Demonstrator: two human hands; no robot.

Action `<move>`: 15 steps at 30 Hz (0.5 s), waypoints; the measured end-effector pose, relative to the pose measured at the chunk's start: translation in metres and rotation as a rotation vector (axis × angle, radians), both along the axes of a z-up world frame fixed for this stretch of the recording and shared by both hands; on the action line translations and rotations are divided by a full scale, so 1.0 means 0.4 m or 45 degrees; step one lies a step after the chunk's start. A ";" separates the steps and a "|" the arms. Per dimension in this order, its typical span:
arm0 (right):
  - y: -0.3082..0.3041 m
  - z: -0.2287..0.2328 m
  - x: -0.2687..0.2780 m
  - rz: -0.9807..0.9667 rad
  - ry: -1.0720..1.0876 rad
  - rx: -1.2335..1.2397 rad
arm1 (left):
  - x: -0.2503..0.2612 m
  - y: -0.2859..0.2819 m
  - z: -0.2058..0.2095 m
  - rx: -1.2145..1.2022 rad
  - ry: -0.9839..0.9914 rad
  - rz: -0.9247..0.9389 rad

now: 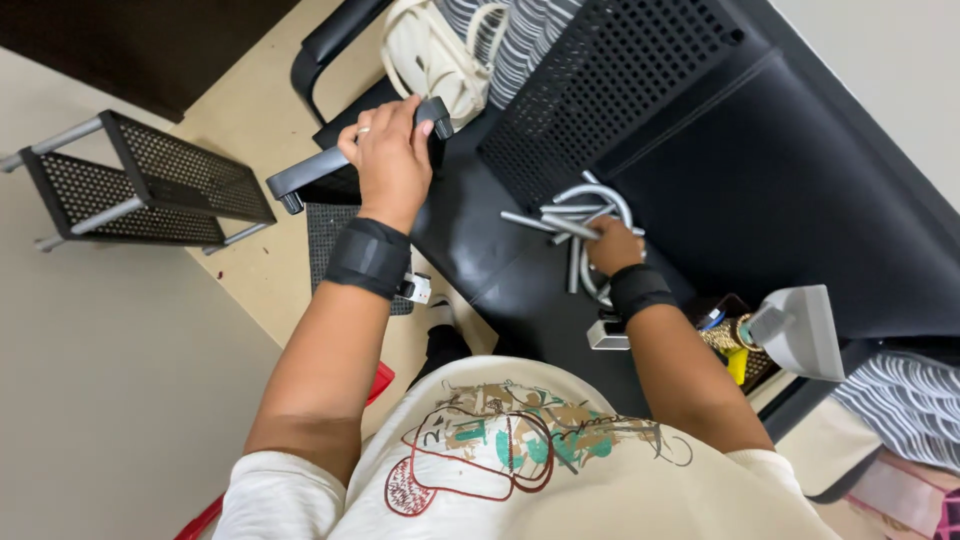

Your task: The person assembles a black plastic shoe rack by inserting metal poles into the perforated panels. They repeatedly connect and disconnect components, moving parts between a black sofa and the floor. The process involves handling multiple panels and poles, with the final assembled unit placed upright near a doorway.

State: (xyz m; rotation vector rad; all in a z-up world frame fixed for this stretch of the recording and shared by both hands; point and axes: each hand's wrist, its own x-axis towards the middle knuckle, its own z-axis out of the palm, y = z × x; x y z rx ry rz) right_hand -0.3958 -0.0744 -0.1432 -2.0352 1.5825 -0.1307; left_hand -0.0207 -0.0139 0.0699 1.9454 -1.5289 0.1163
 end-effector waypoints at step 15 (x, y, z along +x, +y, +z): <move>-0.038 0.043 0.007 -0.039 -0.568 -0.058 | -0.135 0.027 0.093 -0.127 0.165 -0.202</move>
